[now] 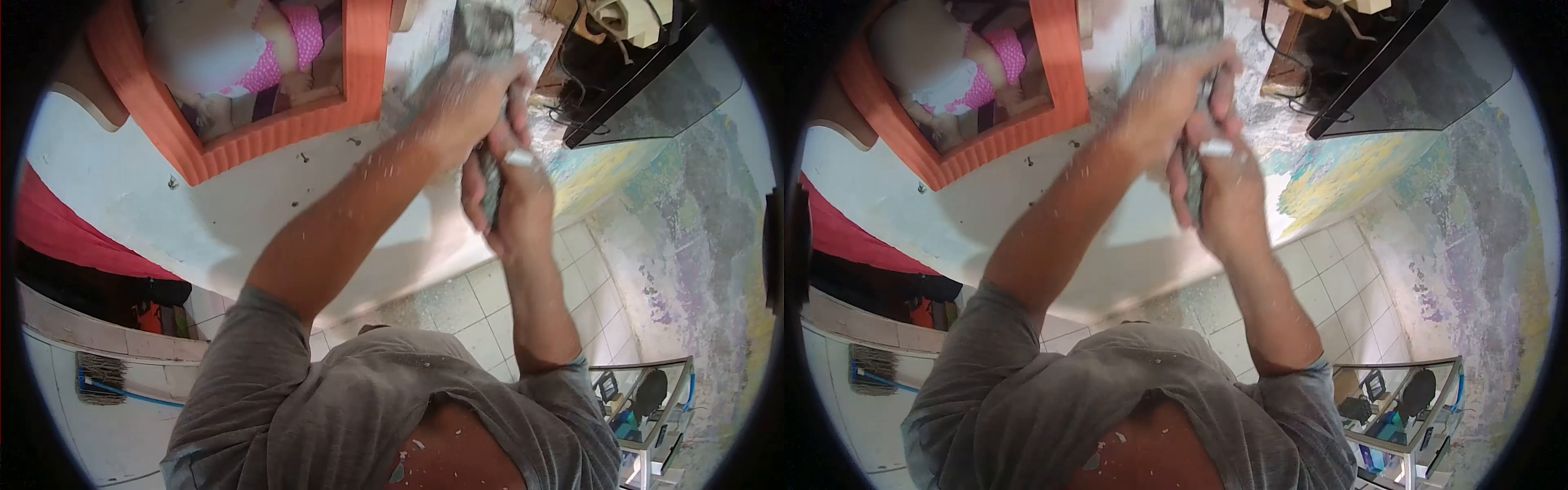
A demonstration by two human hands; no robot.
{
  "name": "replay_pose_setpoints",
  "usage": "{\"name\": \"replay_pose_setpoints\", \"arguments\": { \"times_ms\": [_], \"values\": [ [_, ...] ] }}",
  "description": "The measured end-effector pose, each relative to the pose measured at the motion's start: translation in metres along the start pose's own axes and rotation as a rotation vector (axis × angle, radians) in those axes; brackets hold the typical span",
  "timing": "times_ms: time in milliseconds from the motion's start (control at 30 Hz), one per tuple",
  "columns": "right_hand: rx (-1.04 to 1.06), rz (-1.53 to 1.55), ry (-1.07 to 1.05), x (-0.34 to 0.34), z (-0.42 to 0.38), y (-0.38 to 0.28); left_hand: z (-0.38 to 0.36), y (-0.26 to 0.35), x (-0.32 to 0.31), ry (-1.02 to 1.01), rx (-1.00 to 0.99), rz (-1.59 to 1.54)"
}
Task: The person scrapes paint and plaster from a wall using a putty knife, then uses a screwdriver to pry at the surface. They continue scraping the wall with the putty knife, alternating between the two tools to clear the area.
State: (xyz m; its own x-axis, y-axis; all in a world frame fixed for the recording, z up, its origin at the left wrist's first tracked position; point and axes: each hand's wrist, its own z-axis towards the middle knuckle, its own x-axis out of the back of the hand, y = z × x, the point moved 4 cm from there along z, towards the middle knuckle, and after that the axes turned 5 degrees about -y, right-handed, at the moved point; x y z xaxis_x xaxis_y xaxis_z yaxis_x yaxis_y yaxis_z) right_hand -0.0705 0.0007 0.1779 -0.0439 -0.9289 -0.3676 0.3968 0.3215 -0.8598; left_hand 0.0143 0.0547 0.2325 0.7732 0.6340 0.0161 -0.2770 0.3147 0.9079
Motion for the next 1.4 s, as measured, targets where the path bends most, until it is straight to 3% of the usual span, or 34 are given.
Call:
{"name": "replay_pose_setpoints", "arguments": {
  "times_ms": [100,167,367,533,667,767,800,833,933,967,1033,1133,1200,1267,1300,1333,1400],
  "values": [
    [-0.020,0.015,-0.129,-0.006,0.012,-0.025,0.015,0.018,-0.004,0.002,-0.024,-0.178],
    [-0.035,0.095,-0.079,-0.007,-0.003,-0.007,0.007,0.003,-0.001,-0.007,-0.082,-0.158],
    [-0.176,-0.003,-0.119,-0.005,-0.078,0.061,-0.072,-0.050,0.000,0.116,0.107,-0.167],
    [-0.164,-0.021,-0.138,-0.009,-0.042,0.039,-0.050,-0.026,0.014,0.226,0.109,-0.149],
    [-0.150,-0.037,-0.090,-0.007,-0.059,0.058,-0.065,-0.049,0.009,0.270,0.143,-0.228],
    [-0.069,-0.138,-0.105,-0.004,-0.044,0.057,-0.050,-0.046,0.016,0.310,0.114,-0.168],
    [-0.078,-0.110,-0.111,-0.006,-0.030,0.052,-0.041,-0.031,0.021,0.234,-0.006,-0.072],
    [-0.007,-0.125,-0.147,-0.012,-0.016,0.040,-0.036,-0.018,0.022,0.231,-0.004,-0.075],
    [-0.042,-0.062,-0.113,-0.025,-0.016,0.024,-0.029,0.005,0.022,0.192,-0.098,-0.049],
    [-0.047,-0.065,-0.084,-0.022,-0.028,0.032,-0.035,-0.001,0.018,0.191,-0.103,-0.045],
    [-0.043,-0.071,-0.062,-0.015,-0.038,0.045,-0.050,-0.028,0.013,0.301,0.093,-0.195],
    [-0.083,-0.020,-0.042,-0.012,-0.032,0.048,-0.038,-0.025,0.017,0.271,0.017,-0.166],
    [-0.041,-0.014,-0.101,-0.023,-0.014,0.015,-0.025,0.006,0.020,0.193,-0.076,-0.046],
    [-0.074,0.023,-0.098,-0.028,-0.012,0.004,-0.023,0.016,0.017,0.208,-0.042,-0.062],
    [-0.068,0.027,-0.101,-0.028,-0.013,0.004,-0.022,0.017,0.016,0.221,-0.013,-0.077],
    [-0.083,0.041,-0.083,-0.025,-0.021,0.012,-0.027,0.004,0.016,0.185,-0.155,0.025],
    [-0.103,0.056,-0.070,-0.021,-0.037,0.033,-0.036,-0.012,0.014,0.220,-0.114,-0.047]
  ]
}}
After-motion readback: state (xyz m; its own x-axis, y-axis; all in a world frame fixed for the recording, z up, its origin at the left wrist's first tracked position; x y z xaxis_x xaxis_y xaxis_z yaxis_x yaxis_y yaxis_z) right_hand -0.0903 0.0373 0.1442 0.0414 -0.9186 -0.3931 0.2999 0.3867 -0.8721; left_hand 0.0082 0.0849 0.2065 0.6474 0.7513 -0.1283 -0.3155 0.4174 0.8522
